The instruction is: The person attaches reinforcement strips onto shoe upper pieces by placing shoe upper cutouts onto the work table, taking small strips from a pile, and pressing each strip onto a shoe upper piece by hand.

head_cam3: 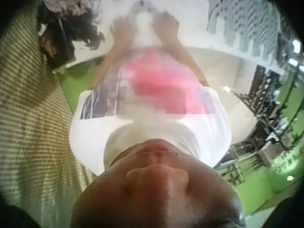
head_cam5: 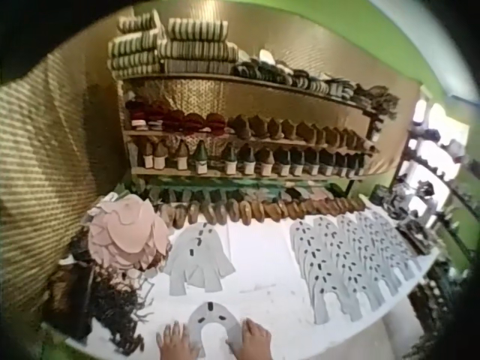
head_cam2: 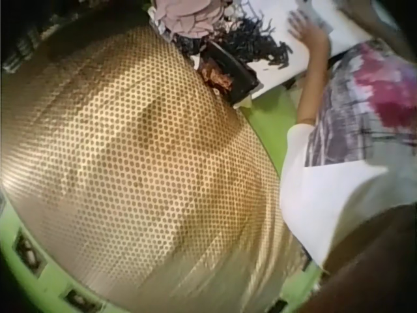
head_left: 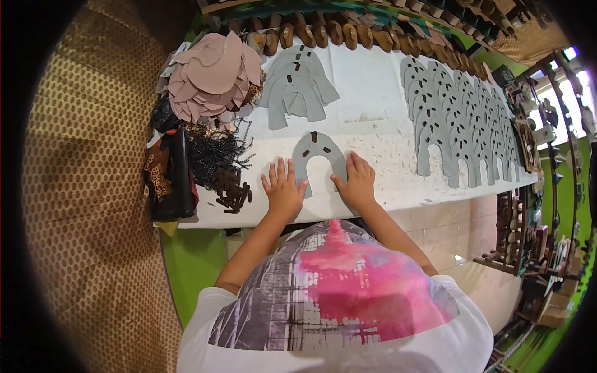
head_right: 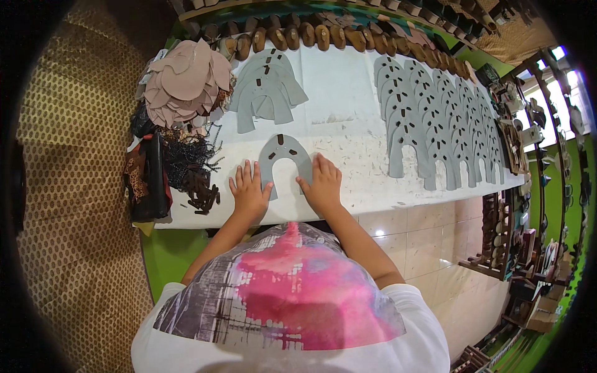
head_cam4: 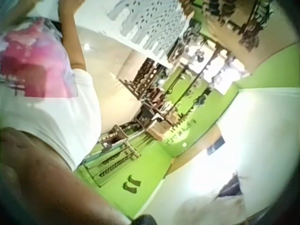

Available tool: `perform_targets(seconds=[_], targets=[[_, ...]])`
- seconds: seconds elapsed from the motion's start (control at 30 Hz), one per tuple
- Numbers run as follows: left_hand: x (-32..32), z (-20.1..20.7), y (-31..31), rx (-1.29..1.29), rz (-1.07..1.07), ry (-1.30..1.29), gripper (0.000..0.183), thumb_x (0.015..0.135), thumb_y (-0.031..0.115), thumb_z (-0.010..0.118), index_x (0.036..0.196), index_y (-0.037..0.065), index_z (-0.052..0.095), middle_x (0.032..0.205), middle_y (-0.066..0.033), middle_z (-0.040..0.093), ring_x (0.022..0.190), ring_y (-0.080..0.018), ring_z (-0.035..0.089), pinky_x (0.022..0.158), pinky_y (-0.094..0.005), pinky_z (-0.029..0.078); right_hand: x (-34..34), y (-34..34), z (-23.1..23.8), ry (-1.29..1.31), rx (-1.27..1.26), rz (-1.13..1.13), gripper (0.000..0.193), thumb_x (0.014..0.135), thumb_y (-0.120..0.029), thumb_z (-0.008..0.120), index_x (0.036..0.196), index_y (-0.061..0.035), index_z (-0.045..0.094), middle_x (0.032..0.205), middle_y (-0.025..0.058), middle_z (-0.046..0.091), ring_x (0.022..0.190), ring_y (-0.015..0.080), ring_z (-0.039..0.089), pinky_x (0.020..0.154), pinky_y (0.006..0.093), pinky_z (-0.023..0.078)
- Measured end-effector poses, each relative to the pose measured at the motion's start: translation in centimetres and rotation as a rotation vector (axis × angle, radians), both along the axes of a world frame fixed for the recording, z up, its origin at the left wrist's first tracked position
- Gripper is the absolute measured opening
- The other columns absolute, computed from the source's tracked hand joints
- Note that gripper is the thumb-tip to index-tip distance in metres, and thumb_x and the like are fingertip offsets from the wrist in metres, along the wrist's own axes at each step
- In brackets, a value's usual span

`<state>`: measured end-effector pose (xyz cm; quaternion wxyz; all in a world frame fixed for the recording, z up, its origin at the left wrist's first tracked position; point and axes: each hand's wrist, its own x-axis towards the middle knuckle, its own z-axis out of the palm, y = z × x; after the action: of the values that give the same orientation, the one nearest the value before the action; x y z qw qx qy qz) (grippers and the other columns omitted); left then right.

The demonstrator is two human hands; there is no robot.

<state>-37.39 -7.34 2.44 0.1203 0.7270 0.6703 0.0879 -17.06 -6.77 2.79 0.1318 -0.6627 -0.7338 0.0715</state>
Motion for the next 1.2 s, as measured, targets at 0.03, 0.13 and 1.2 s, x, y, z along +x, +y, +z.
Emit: perform_targets(seconds=[0.03,0.13,1.2], targets=[[0.1,0.2,0.2,-0.036,0.016,-0.037,0.065,0.087,0.039,0.052,0.141,0.008,0.032,0.147,-0.0167,0.024,0.135,-0.0376,0.020,0.106,-0.0602,0.008,0.3,0.2,-0.2,0.092,0.012,-0.039,0.062,0.083,-0.038,0.058,0.130,-0.0002,0.044,0.137,0.0137,0.040,0.124,0.0315,0.036,0.102,0.0491,0.026],[-0.5,-0.3,0.7,-0.007,0.026,-0.204,0.055,0.083,0.034,0.058,0.131,0.010,0.047,0.143,-0.0152,0.031,0.133,-0.0374,0.023,0.106,-0.0595,0.011,0.2,0.7,0.3,0.237,0.012,-0.089,0.050,0.077,-0.027,0.065,0.120,-0.0044,0.054,0.125,0.0120,0.049,0.117,0.0296,0.043,0.096,0.0466,0.032],[25.8,4.1,1.4,-0.502,-0.219,-1.018,0.033,0.088,0.029,0.056,0.070,0.003,0.049,0.064,-0.0014,0.047,0.062,-0.0115,0.042,0.058,-0.0287,0.037,28.4,-4.1,4.6,1.362,-0.551,-0.442,0.044,0.082,-0.008,0.064,0.123,-0.0004,0.050,0.096,0.0034,0.057,0.083,0.0088,0.055,0.071,0.0205,0.044]])
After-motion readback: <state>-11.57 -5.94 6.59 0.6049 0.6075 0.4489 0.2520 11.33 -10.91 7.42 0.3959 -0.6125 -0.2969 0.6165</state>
